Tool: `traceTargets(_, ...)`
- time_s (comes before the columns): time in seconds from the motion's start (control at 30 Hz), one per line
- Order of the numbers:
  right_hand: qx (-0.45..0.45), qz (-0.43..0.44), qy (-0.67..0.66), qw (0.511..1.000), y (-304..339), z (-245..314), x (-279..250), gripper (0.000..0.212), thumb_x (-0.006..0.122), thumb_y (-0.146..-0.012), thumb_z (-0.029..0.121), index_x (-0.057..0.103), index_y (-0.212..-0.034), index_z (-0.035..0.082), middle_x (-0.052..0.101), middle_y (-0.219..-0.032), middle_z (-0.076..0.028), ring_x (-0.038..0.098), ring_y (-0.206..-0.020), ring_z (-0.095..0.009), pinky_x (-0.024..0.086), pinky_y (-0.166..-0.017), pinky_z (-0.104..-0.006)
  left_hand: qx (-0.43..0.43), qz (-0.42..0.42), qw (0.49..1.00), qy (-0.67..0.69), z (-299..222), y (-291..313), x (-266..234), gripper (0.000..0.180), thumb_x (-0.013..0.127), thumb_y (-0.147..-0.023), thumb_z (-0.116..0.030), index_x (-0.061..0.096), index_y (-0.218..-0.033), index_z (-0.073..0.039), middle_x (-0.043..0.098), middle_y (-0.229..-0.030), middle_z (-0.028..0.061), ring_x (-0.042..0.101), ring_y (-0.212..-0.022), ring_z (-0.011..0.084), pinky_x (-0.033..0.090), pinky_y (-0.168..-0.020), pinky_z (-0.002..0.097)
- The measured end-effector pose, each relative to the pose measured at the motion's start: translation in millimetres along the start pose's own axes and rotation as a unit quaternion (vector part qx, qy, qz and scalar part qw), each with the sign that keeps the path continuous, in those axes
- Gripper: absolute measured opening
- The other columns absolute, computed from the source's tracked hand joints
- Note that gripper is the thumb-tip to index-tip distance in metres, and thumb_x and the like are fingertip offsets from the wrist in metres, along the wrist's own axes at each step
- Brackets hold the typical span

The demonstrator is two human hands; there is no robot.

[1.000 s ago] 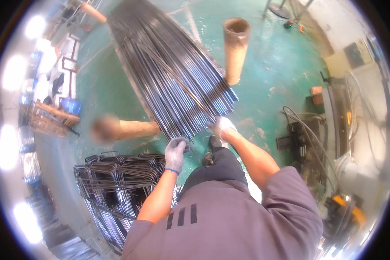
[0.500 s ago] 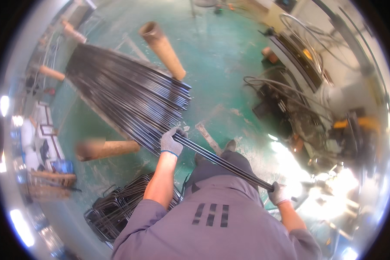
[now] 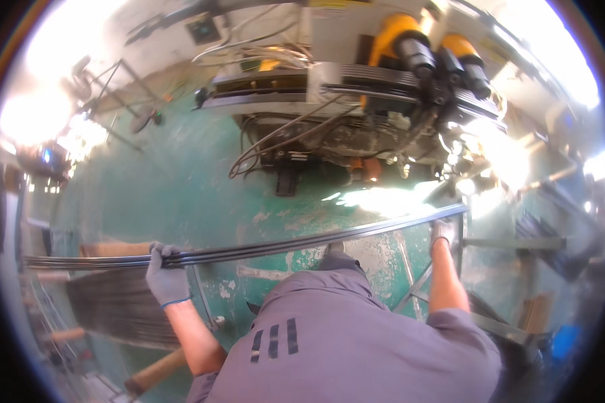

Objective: The person picks up metal bars from a stack, inserts them into a machine to bend them, and then places the bent bars onto another stack.

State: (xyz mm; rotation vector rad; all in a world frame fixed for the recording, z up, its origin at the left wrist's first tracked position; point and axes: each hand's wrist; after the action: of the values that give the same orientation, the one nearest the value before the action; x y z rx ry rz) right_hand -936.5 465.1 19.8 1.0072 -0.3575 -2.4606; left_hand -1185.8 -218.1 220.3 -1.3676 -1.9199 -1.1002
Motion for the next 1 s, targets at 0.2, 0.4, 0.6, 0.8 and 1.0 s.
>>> traceTargets(0.2,0.153,0.238,-0.675,0.682,68.7,134.7,77.2,0.032,0.053,-0.096,-0.004,0.056,-0.128,-0.006,0.065,-0.125,-0.022,0.063,-0.123,-0.036,0.051,-0.114,-0.0506,-0.137,0.210,0.966,-0.054,158.8,-14.3,127.1,0.026,0.063,-0.099,-0.004,0.063,-0.125,-0.002,0.068,-0.113,0.0146,0.065,-0.111,0.0307,0.043,-0.115,0.0542)
traceTargets(0.4,0.103,0.154,-0.734,0.653,-10.0,180.9,26.1,0.021,0.062,-0.103,0.004,0.060,-0.123,-0.003,0.068,-0.114,-0.017,0.068,-0.112,-0.032,0.058,-0.105,-0.0473,-0.082,0.303,0.942,-0.117,134.0,-85.0,212.5,0.035,0.060,-0.099,-0.005,0.060,-0.133,0.002,0.069,-0.120,0.0178,0.064,-0.119,0.0336,0.039,-0.122,0.0566)
traceTargets(0.6,0.073,0.044,-0.708,0.701,-60.9,233.5,5.8,0.022,0.079,-0.096,0.018,0.068,-0.109,0.005,0.073,-0.097,-0.008,0.070,-0.096,-0.023,0.062,-0.090,-0.0396,-0.073,0.270,0.955,-0.102,159.3,-169.3,235.4,0.027,0.060,-0.104,-0.013,0.064,-0.125,0.004,0.070,-0.119,0.0149,0.066,-0.115,0.0321,0.045,-0.119,0.0533)
traceTargets(0.8,0.043,-0.033,-0.659,0.750,-80.4,324.7,25.5,0.026,0.083,-0.093,0.021,0.070,-0.107,0.005,0.074,-0.096,-0.007,0.070,-0.086,-0.022,0.062,-0.078,-0.0368,-0.093,0.141,0.970,-0.174,223.5,-246.7,245.1,0.027,0.062,-0.106,-0.021,0.067,-0.111,0.005,0.072,-0.107,0.0184,0.068,-0.106,0.0347,0.054,-0.104,0.0483)
traceTargets(1.0,-0.014,0.037,-0.588,0.808,-116.3,366.7,63.1,0.039,0.087,-0.085,0.014,0.069,-0.115,-0.003,0.073,-0.100,-0.012,0.067,-0.088,-0.025,0.056,-0.083,-0.0402,-0.153,0.068,0.975,-0.147,303.4,-304.1,255.8,0.027,0.060,-0.108,-0.020,0.068,-0.111,0.006,0.072,-0.108,0.0173,0.069,-0.105,0.0314,0.059,-0.101,0.0450)
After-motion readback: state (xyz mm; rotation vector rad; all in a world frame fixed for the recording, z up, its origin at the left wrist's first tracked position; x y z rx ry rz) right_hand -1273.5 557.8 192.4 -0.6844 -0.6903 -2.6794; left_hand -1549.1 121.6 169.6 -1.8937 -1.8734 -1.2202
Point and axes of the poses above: each hand's wrist, its own y-axis away from the middle knuckle, its own x-axis out of the palm, z = x × y
